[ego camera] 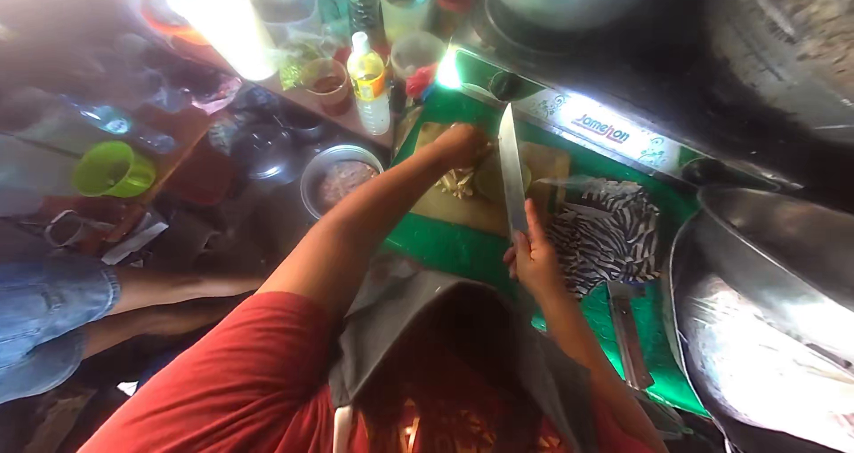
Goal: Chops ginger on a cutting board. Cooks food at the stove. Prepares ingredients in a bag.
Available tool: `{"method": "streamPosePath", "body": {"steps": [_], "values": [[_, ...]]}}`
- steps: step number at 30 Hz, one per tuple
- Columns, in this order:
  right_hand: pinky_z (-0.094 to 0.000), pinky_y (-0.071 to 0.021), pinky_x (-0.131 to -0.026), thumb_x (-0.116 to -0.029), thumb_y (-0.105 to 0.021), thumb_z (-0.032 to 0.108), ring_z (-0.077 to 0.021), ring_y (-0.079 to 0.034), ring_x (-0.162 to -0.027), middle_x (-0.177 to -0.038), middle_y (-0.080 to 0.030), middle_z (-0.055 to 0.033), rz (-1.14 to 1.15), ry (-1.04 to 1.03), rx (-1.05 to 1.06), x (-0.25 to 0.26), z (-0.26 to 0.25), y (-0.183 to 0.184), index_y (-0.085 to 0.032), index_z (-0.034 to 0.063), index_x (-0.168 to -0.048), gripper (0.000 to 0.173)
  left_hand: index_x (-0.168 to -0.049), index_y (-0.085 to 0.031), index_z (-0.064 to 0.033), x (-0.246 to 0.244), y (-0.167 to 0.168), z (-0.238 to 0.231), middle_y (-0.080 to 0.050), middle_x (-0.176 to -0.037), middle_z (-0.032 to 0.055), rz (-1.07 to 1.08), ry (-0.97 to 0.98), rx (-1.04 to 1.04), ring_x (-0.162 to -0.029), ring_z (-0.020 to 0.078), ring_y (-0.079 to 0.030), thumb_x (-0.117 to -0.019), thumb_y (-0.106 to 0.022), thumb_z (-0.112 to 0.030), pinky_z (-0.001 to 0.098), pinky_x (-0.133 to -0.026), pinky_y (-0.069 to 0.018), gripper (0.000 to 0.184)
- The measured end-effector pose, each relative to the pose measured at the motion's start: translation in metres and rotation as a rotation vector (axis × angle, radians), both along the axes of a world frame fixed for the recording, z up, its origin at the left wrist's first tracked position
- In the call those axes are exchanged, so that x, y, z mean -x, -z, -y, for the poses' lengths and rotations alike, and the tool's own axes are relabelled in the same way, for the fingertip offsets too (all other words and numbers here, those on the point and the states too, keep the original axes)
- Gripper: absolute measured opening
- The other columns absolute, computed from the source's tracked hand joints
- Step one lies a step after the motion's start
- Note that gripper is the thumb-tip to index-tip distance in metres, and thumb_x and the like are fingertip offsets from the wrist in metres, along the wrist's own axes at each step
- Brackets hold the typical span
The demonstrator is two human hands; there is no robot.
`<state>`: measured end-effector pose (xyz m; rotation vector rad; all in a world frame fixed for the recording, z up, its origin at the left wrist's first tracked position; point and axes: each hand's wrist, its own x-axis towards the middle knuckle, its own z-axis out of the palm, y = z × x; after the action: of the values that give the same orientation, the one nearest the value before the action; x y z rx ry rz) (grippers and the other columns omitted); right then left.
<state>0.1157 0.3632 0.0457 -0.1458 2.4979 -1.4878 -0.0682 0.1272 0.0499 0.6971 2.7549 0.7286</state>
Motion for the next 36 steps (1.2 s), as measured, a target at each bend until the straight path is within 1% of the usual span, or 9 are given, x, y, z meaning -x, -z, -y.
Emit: {"method": "streamPosePath", "body": {"steps": [4, 7, 11, 14, 17, 21, 25, 31, 36], "values": [[-0.0293, -0.0543, -0.045, -0.1084, -0.041, 0.012, -0.0111, -0.059, -0.050, -0.076, -0.065, -0.0086, -0.024, 0.044, 0.072, -0.009, -0.003, 0.005, -0.018, 0.0059, -0.164, 0.061, -0.123, -0.066, 0.0009, 0.020, -0.018, 0.003, -0.069, -0.116, 0.0222, 0.127, -0.006, 0.014, -0.110, 0.0379, -0.067, -0.0959, -0.069, -0.019, 0.0564, -0.098, -0.0510, 0.033], [-0.0290, -0.0539, -0.046, -0.1092, -0.040, 0.013, -0.0108, -0.058, -0.049, -0.074, -0.065, -0.0075, -0.009, 0.029, 0.086, -0.010, 0.001, 0.007, -0.018, 0.0059, -0.164, 0.060, -0.128, -0.062, 0.0042, 0.010, -0.034, 0.025, -0.070, -0.111, 0.0230, 0.131, -0.227, -0.137, -0.104, 0.0361, -0.069, -0.0921, -0.074, -0.020, 0.0547, -0.095, -0.0536, 0.045], [-0.0353, -0.0549, -0.052, -0.1112, -0.040, 0.017, -0.0159, -0.059, -0.054, -0.077, -0.067, -0.0116, 0.140, -0.171, -0.050, -0.006, 0.014, 0.005, -0.022, 0.0110, -0.165, 0.057, -0.120, -0.065, -0.0005, -0.043, -0.053, 0.072, -0.071, -0.106, 0.0139, -0.044, -0.565, -0.332, -0.091, 0.0230, -0.071, -0.0944, -0.072, -0.028, 0.0454, -0.086, -0.0593, 0.038], [-0.0408, -0.0568, -0.059, -0.1121, -0.040, 0.021, -0.0210, -0.062, -0.059, -0.082, -0.069, -0.0144, 0.201, -0.368, -0.181, 0.001, 0.027, 0.014, -0.028, 0.0161, -0.164, 0.054, -0.112, -0.066, -0.0004, -0.102, -0.040, 0.089, -0.071, -0.096, 0.0132, -0.037, -0.685, -0.382, -0.082, 0.0228, -0.070, -0.0892, -0.077, -0.023, 0.0464, -0.078, -0.0589, 0.034], [-0.0457, -0.0582, -0.061, -0.1121, -0.038, 0.020, -0.0260, -0.065, -0.060, -0.084, -0.069, -0.0177, 0.173, -0.411, -0.244, 0.009, 0.036, 0.025, -0.028, 0.0192, -0.164, 0.053, -0.108, -0.067, 0.0001, -0.143, -0.003, 0.078, -0.070, -0.095, 0.0138, 0.041, -0.723, -0.423, -0.080, 0.0220, -0.070, -0.0859, -0.081, -0.020, 0.0434, -0.077, -0.0596, 0.033], [-0.0526, -0.0580, -0.066, -0.1122, -0.037, 0.020, -0.0317, -0.066, -0.063, -0.081, -0.069, -0.0203, 0.046, -0.342, -0.366, 0.011, 0.043, 0.017, -0.025, 0.0185, -0.165, 0.055, -0.109, -0.073, -0.0033, -0.162, 0.038, 0.054, -0.068, -0.111, 0.0169, -0.002, -0.712, -0.435, -0.094, 0.0254, -0.069, -0.0917, -0.075, -0.024, 0.0430, -0.085, -0.0583, 0.027], [-0.0496, -0.0569, -0.058, -0.1116, -0.036, 0.020, -0.0276, -0.064, -0.056, -0.072, -0.067, -0.0154, -0.115, -0.370, -0.372, 0.000, 0.047, 0.013, -0.027, 0.0141, -0.165, 0.054, -0.106, -0.075, -0.0027, -0.165, 0.045, 0.049, -0.069, -0.110, 0.0169, -0.095, -0.692, -0.487, -0.092, 0.0239, -0.069, -0.0940, -0.074, -0.026, 0.0388, -0.084, -0.0584, 0.027], [-0.0558, -0.0561, -0.059, -0.1086, -0.038, 0.015, -0.0368, -0.067, -0.059, -0.075, -0.070, -0.0207, -0.248, -0.420, -0.533, -0.016, 0.054, 0.009, -0.031, 0.0112, -0.163, 0.055, -0.103, -0.075, -0.0017, -0.165, 0.051, 0.049, -0.070, -0.109, 0.0162, -0.145, -0.669, -0.476, -0.089, 0.0235, -0.069, -0.0946, -0.072, -0.025, 0.0388, -0.082, -0.0577, 0.025], [-0.0575, -0.0572, -0.066, -0.1070, -0.039, 0.011, -0.0414, -0.071, -0.070, -0.084, -0.071, -0.0230, -0.126, -0.449, -0.832, -0.019, 0.066, -0.004, -0.015, 0.0199, -0.167, 0.065, -0.102, -0.075, -0.0024, -0.163, 0.055, 0.050, -0.071, -0.106, 0.0154, -0.181, -0.656, -0.478, -0.088, 0.0234, -0.070, -0.0932, -0.073, -0.023, 0.0388, -0.080, -0.0585, 0.022]]}}
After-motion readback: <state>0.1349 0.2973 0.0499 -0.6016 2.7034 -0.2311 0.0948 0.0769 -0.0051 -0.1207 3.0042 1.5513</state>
